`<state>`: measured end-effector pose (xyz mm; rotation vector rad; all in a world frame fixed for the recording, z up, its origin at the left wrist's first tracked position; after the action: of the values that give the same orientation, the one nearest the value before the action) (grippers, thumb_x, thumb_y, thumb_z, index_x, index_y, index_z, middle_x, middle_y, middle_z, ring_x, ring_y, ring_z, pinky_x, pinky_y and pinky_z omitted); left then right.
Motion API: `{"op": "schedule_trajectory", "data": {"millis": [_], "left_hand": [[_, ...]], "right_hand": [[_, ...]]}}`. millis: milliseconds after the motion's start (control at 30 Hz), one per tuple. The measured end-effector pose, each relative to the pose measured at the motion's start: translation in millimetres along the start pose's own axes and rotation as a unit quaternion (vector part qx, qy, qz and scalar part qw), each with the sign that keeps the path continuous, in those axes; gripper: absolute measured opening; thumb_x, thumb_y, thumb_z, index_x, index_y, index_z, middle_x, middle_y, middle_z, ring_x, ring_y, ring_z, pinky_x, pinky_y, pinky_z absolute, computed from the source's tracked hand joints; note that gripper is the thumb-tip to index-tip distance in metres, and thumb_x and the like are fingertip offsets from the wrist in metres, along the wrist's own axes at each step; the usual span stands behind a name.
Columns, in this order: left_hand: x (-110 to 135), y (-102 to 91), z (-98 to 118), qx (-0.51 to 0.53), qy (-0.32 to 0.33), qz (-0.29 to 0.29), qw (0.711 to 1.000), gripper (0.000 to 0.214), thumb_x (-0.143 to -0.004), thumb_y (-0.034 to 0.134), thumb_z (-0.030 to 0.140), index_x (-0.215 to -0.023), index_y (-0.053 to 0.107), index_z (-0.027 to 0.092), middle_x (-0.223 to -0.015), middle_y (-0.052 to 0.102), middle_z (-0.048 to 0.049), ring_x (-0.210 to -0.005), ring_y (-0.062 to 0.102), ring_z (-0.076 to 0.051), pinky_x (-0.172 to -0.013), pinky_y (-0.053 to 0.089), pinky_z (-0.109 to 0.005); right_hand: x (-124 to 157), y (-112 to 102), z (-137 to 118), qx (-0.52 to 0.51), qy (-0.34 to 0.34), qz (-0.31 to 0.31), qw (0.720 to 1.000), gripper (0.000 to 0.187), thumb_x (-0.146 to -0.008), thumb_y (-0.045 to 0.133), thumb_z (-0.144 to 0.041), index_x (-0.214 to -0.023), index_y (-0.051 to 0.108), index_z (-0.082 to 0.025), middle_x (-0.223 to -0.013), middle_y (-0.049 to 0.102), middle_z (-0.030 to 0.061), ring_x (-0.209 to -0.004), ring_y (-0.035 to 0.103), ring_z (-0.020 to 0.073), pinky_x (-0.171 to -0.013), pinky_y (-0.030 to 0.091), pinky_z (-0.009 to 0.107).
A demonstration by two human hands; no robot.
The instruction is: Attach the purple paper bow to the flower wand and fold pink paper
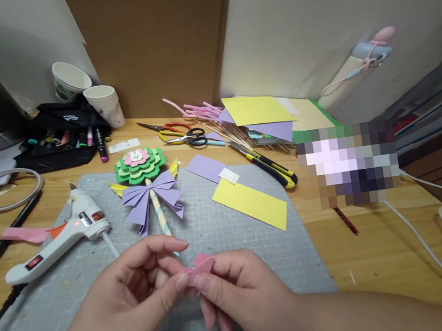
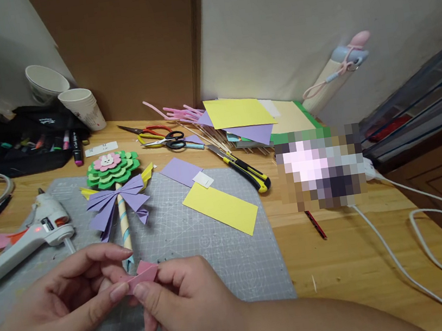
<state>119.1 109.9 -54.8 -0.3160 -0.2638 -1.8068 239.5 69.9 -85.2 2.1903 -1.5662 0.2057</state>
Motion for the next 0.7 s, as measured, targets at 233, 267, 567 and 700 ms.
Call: {"op": "schedule_trajectory", "data": {"millis": [233,267,567,700], "left_hand": [[-1,-2.6,-2,-0.008,0.004,-0.004,1.000,0.026,-0.066,0.079,0.034,-0.085,0.065,0.023,-0.058,0.065,0.0034,-0.054,0.062,-0.013,-0.053,0.053,-0.020],[-1,-3.3,-3,-0.009,0.005,-0.008,1.000,0.026,-0.067,0.078,0.035,-0.086,0.065,0.024,-0.059,0.065,0.0034,-0.055,0.062,-0.013,-0.054,0.054,-0.020],[7,1.9,4,-0.111,0.080,-0.023,0.990,0.050,-0.072,0.073,0.031,-0.119,0.055,0.031,-0.079,0.064,0.0001,-0.067,0.059,-0.015,-0.057,0.050,-0.021],[8,8.4,10,-0.114,0.066,-0.047,0.990,0.012,-0.075,0.067,0.032,-0.085,0.068,0.025,-0.078,0.066,-0.0014,-0.070,0.060,-0.016,-0.062,0.049,-0.023]], "right_hand": [[0,1,1,-0.011,0.005,-0.001,1.000,0.042,-0.082,0.058,-0.056,-0.079,0.061,-0.015,-0.054,0.055,-0.0046,-0.039,0.041,0.0047,-0.039,0.033,0.018],[0,0,1,-0.016,0.004,0.001,1.000,0.042,-0.082,0.057,-0.056,-0.079,0.061,-0.015,-0.055,0.055,-0.0045,-0.038,0.041,0.0046,-0.039,0.033,0.018],[4,20,6,-0.347,0.126,-0.187,0.911,0.030,-0.083,0.048,-0.043,-0.066,0.050,-0.019,-0.044,0.055,-0.0043,-0.028,0.044,0.0070,-0.027,0.023,0.016],[20,33,3,-0.384,0.208,-0.305,0.846,0.029,-0.081,0.041,-0.036,-0.056,0.043,-0.021,-0.046,0.057,-0.0011,-0.028,0.038,0.0054,-0.028,0.022,0.015]]}}
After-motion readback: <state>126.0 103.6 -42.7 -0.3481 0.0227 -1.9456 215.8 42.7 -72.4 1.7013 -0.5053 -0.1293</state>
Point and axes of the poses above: each hand's wrist, its own x-axis away from the middle knuckle, its own y-axis out of the palm, z = x × y, the point moved 7 cm from there along -x, towards the middle knuckle
